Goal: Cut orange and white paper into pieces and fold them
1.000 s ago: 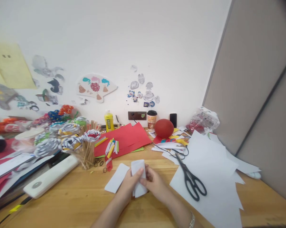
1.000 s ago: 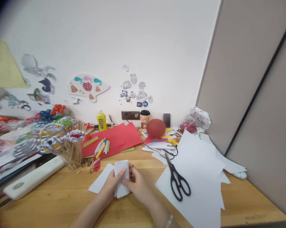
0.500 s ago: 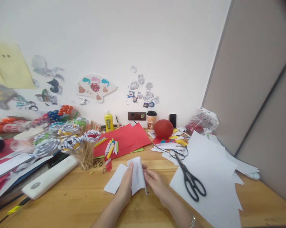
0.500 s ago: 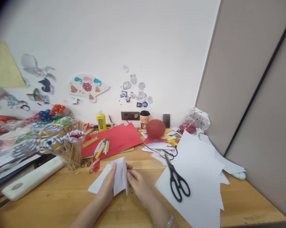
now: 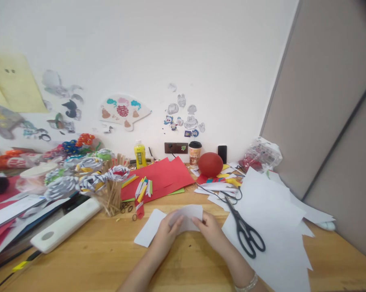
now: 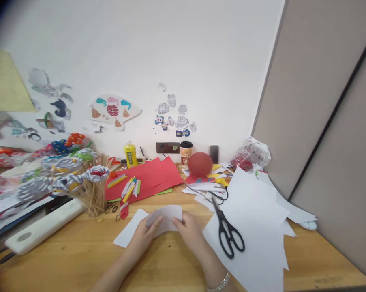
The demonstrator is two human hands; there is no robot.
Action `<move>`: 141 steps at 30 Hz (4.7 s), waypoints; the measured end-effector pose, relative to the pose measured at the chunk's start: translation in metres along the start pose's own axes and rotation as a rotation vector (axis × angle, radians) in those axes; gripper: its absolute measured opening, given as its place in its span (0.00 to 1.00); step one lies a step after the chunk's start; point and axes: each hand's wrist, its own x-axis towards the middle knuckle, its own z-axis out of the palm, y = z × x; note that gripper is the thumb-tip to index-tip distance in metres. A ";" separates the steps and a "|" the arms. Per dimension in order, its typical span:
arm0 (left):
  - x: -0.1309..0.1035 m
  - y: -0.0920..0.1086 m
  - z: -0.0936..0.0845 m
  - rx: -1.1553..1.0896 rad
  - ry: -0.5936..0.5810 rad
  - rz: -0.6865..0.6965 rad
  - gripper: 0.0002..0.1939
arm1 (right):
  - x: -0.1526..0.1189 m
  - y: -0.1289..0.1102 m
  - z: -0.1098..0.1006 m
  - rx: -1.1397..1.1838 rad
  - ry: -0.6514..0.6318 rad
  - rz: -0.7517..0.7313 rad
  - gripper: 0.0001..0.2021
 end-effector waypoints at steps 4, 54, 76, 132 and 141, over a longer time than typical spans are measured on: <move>-0.001 0.002 -0.003 0.105 -0.129 0.040 0.12 | 0.000 -0.002 -0.011 -0.081 -0.048 -0.008 0.11; -0.017 0.012 -0.004 -0.468 -0.874 -0.430 0.22 | -0.011 -0.014 -0.024 0.223 -0.252 0.006 0.08; -0.013 0.009 0.009 -0.431 -0.542 -0.348 0.18 | -0.005 -0.007 -0.006 0.076 0.050 -0.102 0.17; -0.006 -0.007 0.011 -0.321 -0.352 -0.283 0.21 | -0.002 -0.001 -0.012 0.365 0.500 0.020 0.17; 0.001 -0.016 0.009 -0.262 -0.209 -0.228 0.21 | 0.006 0.004 -0.003 0.547 0.307 0.127 0.28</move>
